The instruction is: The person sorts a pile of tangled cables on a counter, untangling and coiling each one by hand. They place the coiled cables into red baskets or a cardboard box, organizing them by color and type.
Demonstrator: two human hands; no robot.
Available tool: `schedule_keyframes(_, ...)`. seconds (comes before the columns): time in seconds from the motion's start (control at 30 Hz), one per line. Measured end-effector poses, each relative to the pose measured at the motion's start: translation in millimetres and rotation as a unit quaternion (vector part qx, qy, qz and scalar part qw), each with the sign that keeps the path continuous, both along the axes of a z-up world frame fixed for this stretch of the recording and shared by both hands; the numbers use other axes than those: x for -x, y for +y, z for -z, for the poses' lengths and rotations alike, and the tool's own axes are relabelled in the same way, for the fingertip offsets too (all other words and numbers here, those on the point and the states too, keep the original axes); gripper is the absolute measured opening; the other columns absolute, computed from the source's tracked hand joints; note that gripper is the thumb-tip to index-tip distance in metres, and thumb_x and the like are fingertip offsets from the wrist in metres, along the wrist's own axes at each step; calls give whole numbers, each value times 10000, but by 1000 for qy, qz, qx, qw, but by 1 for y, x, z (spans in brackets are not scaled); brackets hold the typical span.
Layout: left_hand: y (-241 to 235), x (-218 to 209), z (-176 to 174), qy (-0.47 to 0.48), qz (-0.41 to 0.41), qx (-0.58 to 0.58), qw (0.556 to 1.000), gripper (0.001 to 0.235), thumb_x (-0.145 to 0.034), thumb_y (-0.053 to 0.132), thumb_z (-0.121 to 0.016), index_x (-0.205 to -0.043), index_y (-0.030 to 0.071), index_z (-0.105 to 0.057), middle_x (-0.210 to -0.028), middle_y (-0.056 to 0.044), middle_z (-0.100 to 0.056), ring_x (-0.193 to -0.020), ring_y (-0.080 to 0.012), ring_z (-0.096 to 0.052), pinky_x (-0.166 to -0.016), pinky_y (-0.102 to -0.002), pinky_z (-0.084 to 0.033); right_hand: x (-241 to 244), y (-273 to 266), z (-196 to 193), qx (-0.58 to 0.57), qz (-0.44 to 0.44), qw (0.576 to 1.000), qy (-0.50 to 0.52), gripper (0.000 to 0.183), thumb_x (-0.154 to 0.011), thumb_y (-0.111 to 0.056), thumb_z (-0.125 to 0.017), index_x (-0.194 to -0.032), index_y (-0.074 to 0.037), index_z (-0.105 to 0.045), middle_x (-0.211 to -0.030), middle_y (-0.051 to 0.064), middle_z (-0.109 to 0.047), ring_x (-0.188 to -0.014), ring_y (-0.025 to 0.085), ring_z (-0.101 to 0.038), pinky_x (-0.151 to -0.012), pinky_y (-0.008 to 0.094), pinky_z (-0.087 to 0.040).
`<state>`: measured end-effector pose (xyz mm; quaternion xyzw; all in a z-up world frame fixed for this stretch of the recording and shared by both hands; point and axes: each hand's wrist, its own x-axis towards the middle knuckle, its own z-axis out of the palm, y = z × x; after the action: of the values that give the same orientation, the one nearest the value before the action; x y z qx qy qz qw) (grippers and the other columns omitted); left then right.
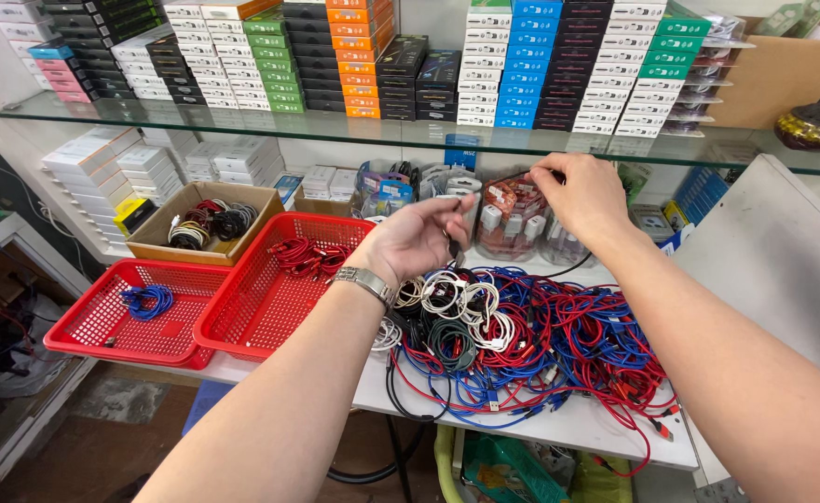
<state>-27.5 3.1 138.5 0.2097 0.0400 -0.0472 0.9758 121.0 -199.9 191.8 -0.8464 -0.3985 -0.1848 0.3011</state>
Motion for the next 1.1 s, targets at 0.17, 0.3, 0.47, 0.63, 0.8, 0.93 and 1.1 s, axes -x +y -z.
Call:
schedule_keyframes(0.17,19,-26,-15,-5,-156,127,980,253,-1042,33,-482,-1182,-114,-633,-854,-68,-592,-796,-159,-577,-853,-338,-587,24,9,33,-19,-48,998,-22,239,-953,-320,-672,-1021,-137,-810,-932,140,-762,-819,338,-722,-752,459,-558)
schedule_keyframes(0.3,29,-33,-16,95,-225,79,966,202,-1045,131,-507,-1158,35,-646,-766,-4,-598,-795,-155,-599,-910,-413,-511,24,18,67,74,-127,969,199,233,-983,-271,-650,-1100,-139,-802,-733,101,-743,-645,198,-614,-619,369,-500)
schedule_keyframes(0.47,35,-22,-5,77,-177,-3,981,328,-1016,159,-461,-1166,-10,-698,-668,27,-510,-674,-143,-531,-901,-467,-505,-30,-1,66,-28,-78,925,372,228,-963,-221,-651,-1109,-149,-811,-807,-5,-703,-678,91,-561,-611,265,-455)
schedule_keyframes(0.63,36,-32,-5,-3,-218,66,974,273,-1051,181,-494,-1200,21,-658,-707,27,-524,-744,-133,-571,-943,-433,-513,-44,-22,65,-71,-35,913,400,205,-961,-228,-688,-1082,-104,-796,-838,-10,-694,-713,84,-563,-641,261,-461)
schedule_keyframes(0.8,43,-59,-14,-57,-297,44,952,306,-1022,113,-442,-1210,12,-661,-750,4,-579,-801,-156,-622,-913,-405,-488,18,-9,84,38,-124,953,273,220,-949,-266,-674,-1052,-129,-812,-818,18,-752,-752,83,-651,-703,254,-507)
schedule_keyframes(0.93,43,-64,-7,-38,-321,-193,926,233,-1045,89,-506,-1183,-27,-653,-863,-32,-680,-876,-183,-681,-873,-346,-551,59,-2,79,101,-254,898,346,274,-962,-289,-649,-1044,-94,-823,-845,33,-763,-763,101,-639,-692,297,-513)
schedule_keyframes(1.1,31,-37,6,28,-197,-587,785,257,-1023,139,-496,-1101,-24,-679,-983,-99,-791,-880,-138,-737,-784,-294,-573,39,-16,36,100,-251,885,379,276,-926,-287,-654,-1131,-141,-768,-969,-60,-782,-870,35,-659,-795,215,-522)
